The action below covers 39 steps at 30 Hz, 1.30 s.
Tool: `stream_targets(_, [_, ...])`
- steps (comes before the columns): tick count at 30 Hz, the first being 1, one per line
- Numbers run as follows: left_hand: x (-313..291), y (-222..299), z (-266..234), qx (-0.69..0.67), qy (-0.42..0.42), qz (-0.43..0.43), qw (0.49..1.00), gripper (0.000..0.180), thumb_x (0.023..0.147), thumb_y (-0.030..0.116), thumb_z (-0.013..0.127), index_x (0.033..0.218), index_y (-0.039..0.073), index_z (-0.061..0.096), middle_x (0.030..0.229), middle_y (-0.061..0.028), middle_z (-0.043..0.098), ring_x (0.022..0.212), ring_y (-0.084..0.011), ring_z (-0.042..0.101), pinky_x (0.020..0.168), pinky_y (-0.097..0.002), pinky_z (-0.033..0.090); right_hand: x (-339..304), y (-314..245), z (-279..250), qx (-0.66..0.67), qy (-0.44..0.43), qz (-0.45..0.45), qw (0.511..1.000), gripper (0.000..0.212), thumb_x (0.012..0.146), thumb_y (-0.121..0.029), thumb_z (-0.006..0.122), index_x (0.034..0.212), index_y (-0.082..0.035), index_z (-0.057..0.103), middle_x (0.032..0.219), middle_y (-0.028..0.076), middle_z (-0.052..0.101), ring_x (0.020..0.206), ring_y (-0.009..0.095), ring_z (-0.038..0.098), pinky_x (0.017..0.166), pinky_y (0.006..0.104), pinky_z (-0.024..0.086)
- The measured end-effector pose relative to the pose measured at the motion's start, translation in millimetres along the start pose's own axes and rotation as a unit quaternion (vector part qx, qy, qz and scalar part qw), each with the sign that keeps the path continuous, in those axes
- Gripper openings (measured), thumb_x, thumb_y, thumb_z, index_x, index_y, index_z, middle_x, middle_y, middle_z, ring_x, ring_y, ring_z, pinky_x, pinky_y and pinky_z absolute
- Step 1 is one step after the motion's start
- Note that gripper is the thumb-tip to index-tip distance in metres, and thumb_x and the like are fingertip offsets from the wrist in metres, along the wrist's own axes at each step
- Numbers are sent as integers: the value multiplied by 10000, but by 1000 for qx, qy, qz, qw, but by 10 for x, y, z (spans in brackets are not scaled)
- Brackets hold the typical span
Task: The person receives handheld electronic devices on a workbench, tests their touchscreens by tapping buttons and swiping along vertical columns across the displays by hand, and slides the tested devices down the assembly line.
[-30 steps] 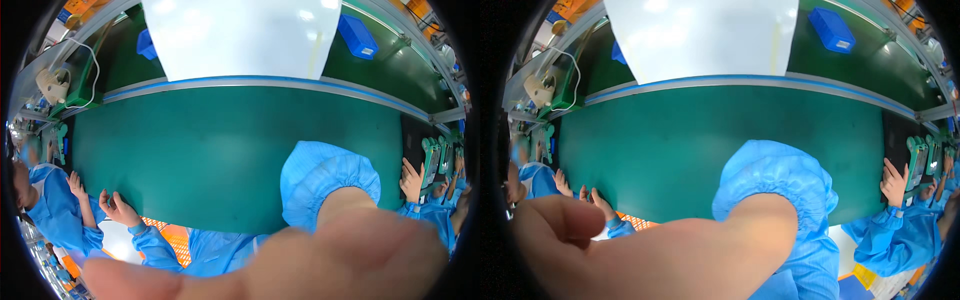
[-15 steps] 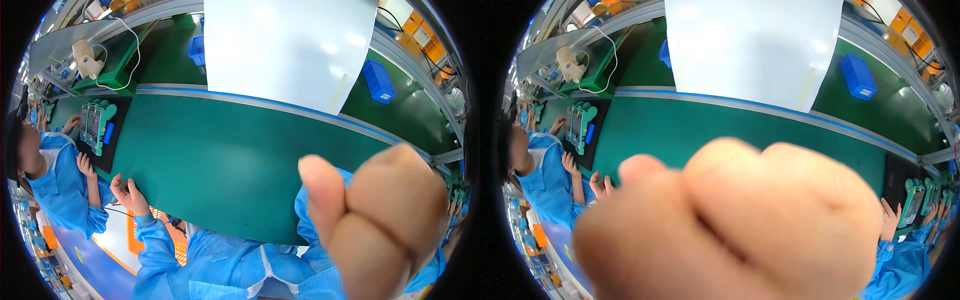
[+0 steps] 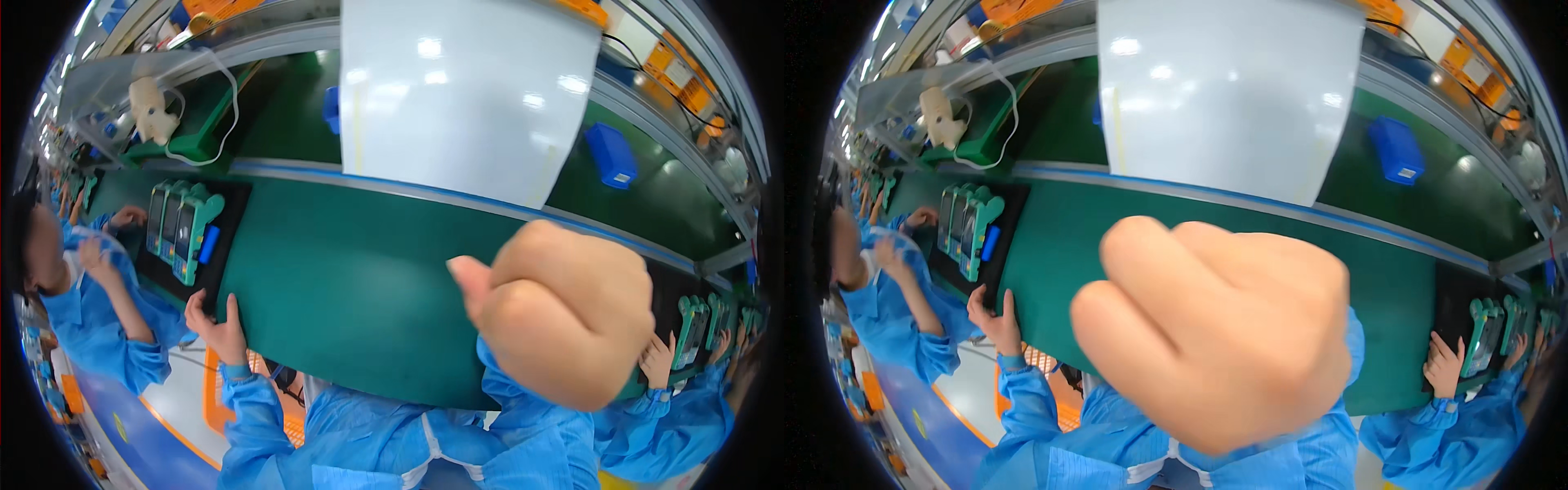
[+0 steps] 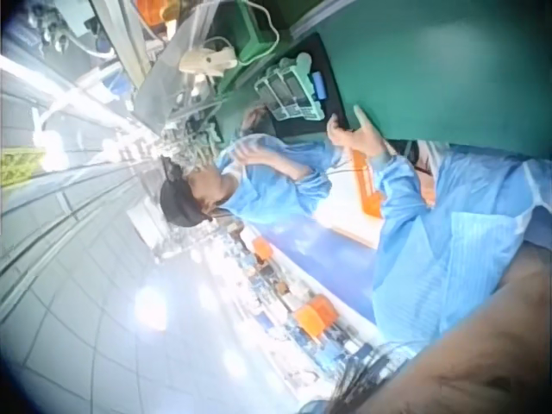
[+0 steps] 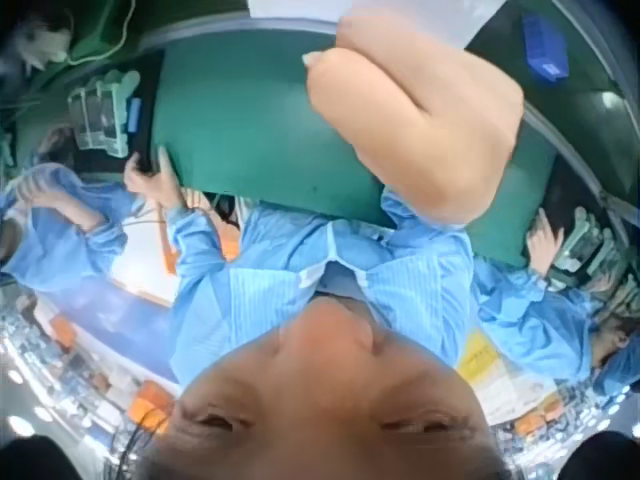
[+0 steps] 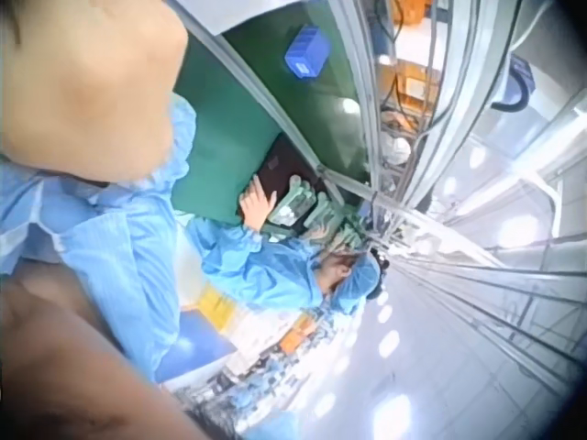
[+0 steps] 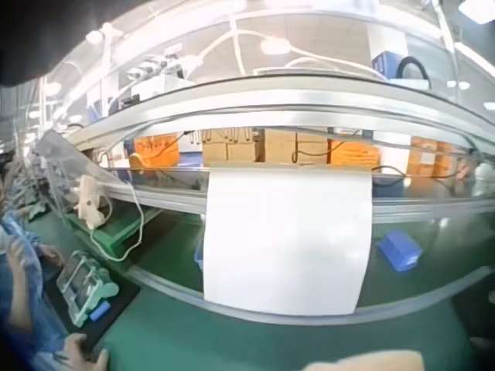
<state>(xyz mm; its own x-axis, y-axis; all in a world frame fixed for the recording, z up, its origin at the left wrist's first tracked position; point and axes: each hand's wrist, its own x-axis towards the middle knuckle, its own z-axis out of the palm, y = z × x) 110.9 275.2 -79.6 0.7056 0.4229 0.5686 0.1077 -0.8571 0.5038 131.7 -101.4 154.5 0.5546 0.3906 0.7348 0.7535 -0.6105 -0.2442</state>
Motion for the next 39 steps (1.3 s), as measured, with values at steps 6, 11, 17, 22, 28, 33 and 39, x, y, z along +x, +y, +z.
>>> stream_targets(6, [166, -793, -289, 127, -50, 107, 985, 469, 819, 264, 743, 1171, 7, 573, 1200, -187, 545, 1108, -343, 499, 987, -426, 354, -39, -27, 97, 1, -18, -33, 999, 155, 671, -164, 623, 640, -75, 501, 672, 49, 428, 528, 153, 486, 429, 279, 367])
stream_targets(11, [524, -454, -514, 198, -60, 319, 925, 404, 844, 442, 685, 939, 54, 622, 854, -141, 617, 779, -324, 606, 661, -427, 499, -167, 16, 189, -34, -30, -27, 999, 149, 673, -133, 597, 636, -53, 477, 667, 55, 426, 535, 156, 503, 405, 280, 378])
stream_targets(17, [949, -1807, -495, 41, -117, 440, 889, 320, 756, 247, 605, 1023, 72, 629, 939, -149, 610, 820, -342, 582, 692, -464, 482, -245, 83, 340, -42, -107, -56, 992, 113, 557, -108, 669, 615, -50, 590, 616, 77, 577, 574, 238, 593, 436, 319, 364])
stream_targets(22, [1062, -2016, -291, 222, -215, 553, 774, 419, 844, 301, 623, 1147, 19, 561, 1071, -182, 576, 952, -374, 534, 812, -478, 447, -162, 86, 510, -29, -156, -59, 986, 77, 571, -91, 655, 604, -37, 612, 632, 95, 615, 580, 252, 615, 441, 343, 382])
stream_targets(28, [602, -228, -169, 144, -150, 626, 752, 215, 831, 297, 600, 839, 83, 588, 722, -98, 502, 646, -279, 524, 539, -407, 417, -116, 63, 672, -22, -284, -33, 958, 97, 619, -95, 654, 682, -27, 681, 712, 132, 670, 678, 302, 660, 525, 384, 482])
stream_targets(33, [71, 708, -242, 8, -132, 645, 753, 349, 897, 356, 566, 818, 20, 619, 684, -95, 496, 592, -267, 515, 518, -385, 411, -345, 80, 962, -22, -312, 36, 949, 73, 645, -75, 648, 683, -14, 661, 712, 156, 672, 684, 326, 670, 546, 391, 525])
stream_targets(39, [-489, 1127, -237, -88, -186, 618, 759, 346, 795, 291, 736, 771, -28, 607, 681, -140, 560, 602, -280, 551, 545, -380, 409, -1016, 126, 843, 102, -386, 203, 894, 317, 871, -274, 610, 863, 41, 643, 775, 243, 658, 758, 400, 657, 672, 457, 541])
